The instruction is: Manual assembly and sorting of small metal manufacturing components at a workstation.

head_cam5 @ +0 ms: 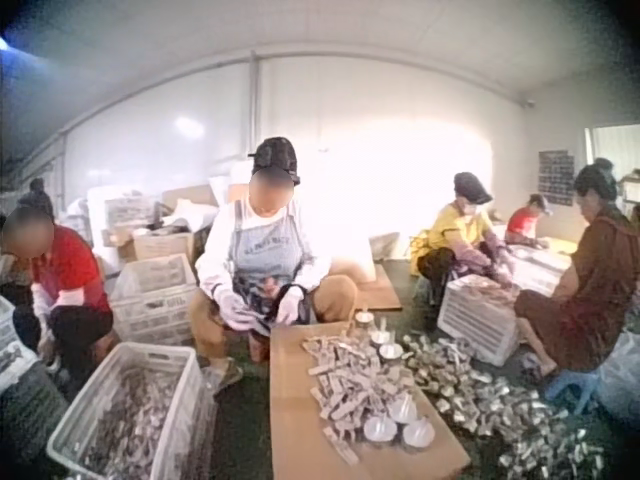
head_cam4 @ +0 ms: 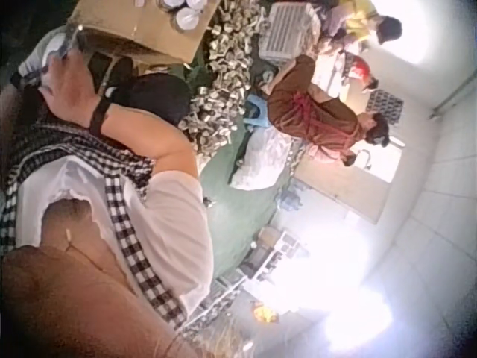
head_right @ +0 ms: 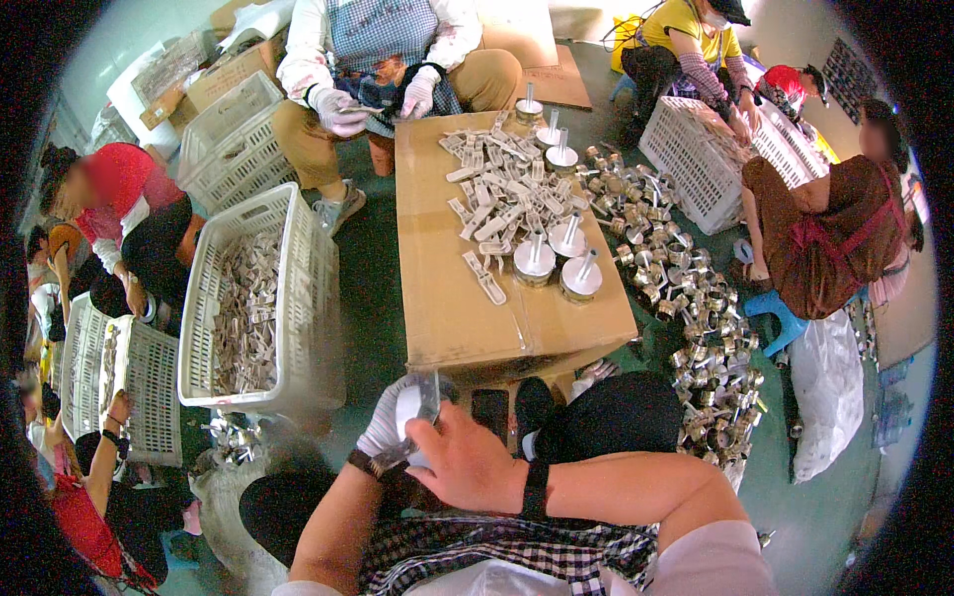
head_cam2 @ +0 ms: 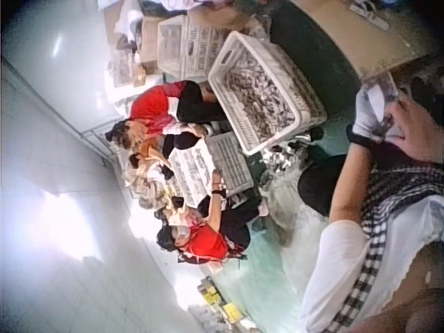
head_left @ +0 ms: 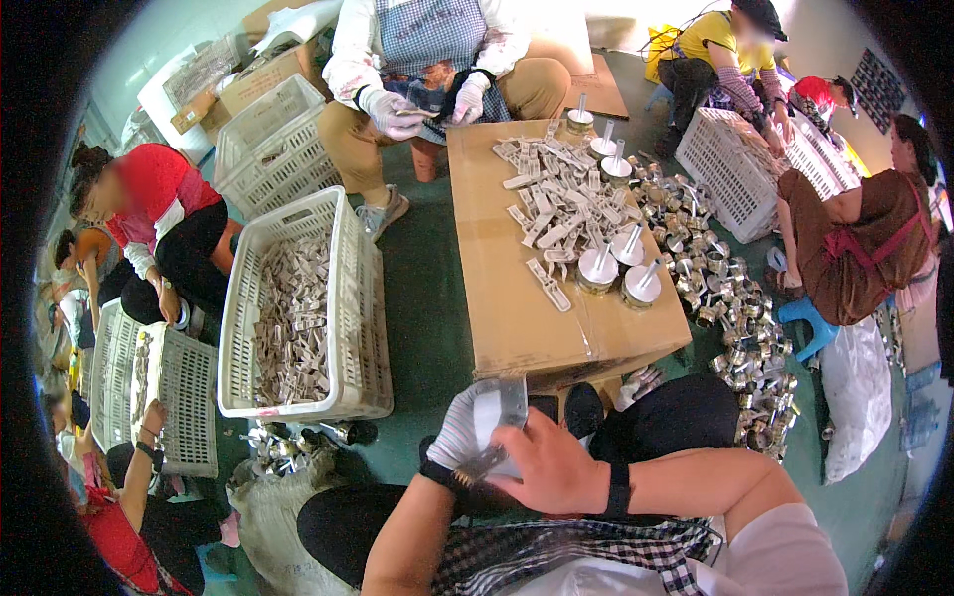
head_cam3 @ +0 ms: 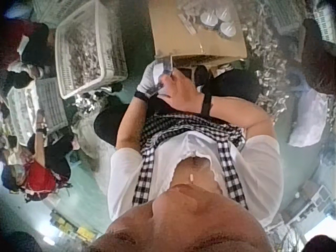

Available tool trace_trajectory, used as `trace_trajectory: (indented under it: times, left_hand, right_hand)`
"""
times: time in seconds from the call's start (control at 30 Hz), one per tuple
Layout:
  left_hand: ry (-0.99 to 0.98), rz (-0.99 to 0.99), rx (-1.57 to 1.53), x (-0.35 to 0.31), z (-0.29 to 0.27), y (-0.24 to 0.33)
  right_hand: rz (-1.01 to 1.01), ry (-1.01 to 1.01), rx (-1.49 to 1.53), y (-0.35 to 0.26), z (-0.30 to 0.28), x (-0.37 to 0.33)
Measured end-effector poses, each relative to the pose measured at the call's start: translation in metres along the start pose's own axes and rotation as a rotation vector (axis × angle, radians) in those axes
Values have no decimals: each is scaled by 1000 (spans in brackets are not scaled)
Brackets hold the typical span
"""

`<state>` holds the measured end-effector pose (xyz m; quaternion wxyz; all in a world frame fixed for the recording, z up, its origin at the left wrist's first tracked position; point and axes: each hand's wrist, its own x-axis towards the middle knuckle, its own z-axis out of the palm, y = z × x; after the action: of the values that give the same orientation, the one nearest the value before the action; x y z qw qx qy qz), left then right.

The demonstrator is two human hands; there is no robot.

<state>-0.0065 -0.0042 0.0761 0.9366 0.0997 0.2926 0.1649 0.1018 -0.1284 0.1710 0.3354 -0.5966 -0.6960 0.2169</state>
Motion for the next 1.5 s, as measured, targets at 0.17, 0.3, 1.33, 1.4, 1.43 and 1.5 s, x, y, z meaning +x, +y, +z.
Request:
trace_trajectory:
  times: [0.17,0.3,1.33,1.4,1.43,1.5]
  left_hand:
    - [5,0,-79,7,-1,0]
    - [-136,-29,-53,3,4,2]
    - [43,40,179,22,-26,-2]
    - [95,-11,156,15,-9,0]
    - [122,-36,145,13,-3,1]
    - [126,93,367,10,-4,-1]
  right_hand:
    - [210,-39,195,14,4,0]
    - [210,-64,192,18,8,-3]
    - [164,-101,-372,115,-31,34]
    - [131,-82,-369,118,-29,33]
    - [129,-71,-365,120,-28,33]
    - [123,-50,-357,121,-27,32]
